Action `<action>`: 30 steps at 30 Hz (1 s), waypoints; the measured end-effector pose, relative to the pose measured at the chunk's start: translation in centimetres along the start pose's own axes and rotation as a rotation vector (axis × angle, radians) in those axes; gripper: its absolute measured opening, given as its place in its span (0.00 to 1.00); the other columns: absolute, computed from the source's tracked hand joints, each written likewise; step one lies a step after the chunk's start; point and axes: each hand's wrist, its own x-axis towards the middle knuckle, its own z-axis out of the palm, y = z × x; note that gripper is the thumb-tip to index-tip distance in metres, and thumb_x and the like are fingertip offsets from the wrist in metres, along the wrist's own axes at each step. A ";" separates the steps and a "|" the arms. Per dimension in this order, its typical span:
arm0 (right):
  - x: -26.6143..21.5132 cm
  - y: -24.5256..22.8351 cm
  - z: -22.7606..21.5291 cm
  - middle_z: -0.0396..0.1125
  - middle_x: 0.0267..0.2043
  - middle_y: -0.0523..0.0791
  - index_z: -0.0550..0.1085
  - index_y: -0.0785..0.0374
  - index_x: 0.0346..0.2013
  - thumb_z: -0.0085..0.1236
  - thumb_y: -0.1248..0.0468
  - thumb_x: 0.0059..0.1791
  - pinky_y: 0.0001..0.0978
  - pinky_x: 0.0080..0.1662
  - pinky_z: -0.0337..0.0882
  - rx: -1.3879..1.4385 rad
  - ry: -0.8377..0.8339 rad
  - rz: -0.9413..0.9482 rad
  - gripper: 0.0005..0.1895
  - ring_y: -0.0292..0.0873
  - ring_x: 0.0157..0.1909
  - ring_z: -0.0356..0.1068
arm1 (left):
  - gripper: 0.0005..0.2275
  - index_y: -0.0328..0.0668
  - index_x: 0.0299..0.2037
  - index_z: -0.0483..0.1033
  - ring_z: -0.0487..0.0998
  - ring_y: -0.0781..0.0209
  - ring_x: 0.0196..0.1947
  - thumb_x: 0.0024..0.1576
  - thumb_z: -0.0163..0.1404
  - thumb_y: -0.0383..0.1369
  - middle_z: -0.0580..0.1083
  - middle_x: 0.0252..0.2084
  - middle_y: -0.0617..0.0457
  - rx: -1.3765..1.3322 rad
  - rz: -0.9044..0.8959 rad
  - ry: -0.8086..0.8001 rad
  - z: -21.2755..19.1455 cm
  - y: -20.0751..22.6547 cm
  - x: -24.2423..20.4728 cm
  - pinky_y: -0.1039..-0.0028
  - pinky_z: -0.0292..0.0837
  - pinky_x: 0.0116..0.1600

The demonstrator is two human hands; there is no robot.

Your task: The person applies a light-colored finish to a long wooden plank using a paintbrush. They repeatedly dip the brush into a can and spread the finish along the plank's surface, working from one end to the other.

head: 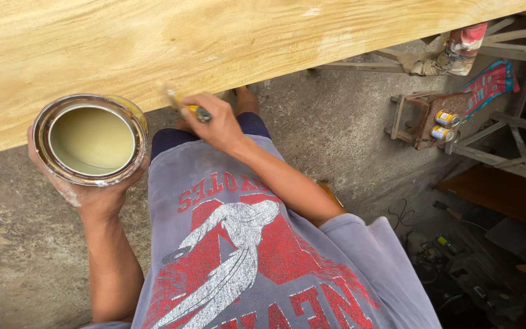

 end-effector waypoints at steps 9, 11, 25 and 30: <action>2.7 8.1 -21.9 0.76 0.36 0.47 0.80 0.64 0.42 0.62 0.65 0.49 0.31 0.41 0.73 -0.138 0.662 0.499 0.09 0.36 0.37 0.72 | 0.48 0.40 0.73 0.50 0.72 0.57 0.56 0.49 0.74 0.14 0.67 0.60 0.49 -0.235 -0.139 -0.133 0.8 -2.1 -1.0 0.69 0.77 0.64; 1.4 9.2 -24.0 0.77 0.37 0.48 0.78 0.65 0.42 0.63 0.65 0.48 0.34 0.44 0.75 -0.320 0.759 0.408 0.09 0.39 0.40 0.75 | 0.51 0.42 0.74 0.46 0.72 0.60 0.56 0.47 0.74 0.15 0.66 0.61 0.50 -0.293 -0.103 -0.090 1.5 -1.6 -0.6 0.72 0.78 0.63; 1.3 20.1 -39.6 0.73 0.49 0.53 0.76 0.66 0.49 0.59 0.65 0.53 0.39 0.50 0.75 -0.528 0.704 0.463 0.11 0.47 0.48 0.75 | 0.45 0.42 0.69 0.57 0.75 0.60 0.56 0.42 0.72 0.17 0.71 0.58 0.52 -0.451 -0.081 -0.071 11.4 6.6 -0.9 0.71 0.79 0.59; 5.6 18.1 -26.0 0.67 0.58 0.57 0.70 0.67 0.58 0.56 0.69 0.52 0.45 0.58 0.73 -0.542 0.331 0.244 0.19 0.56 0.60 0.69 | 0.44 0.37 0.69 0.60 0.74 0.59 0.57 0.40 0.69 0.15 0.71 0.58 0.51 -0.375 -0.112 -0.032 17.8 11.4 -2.8 0.68 0.78 0.64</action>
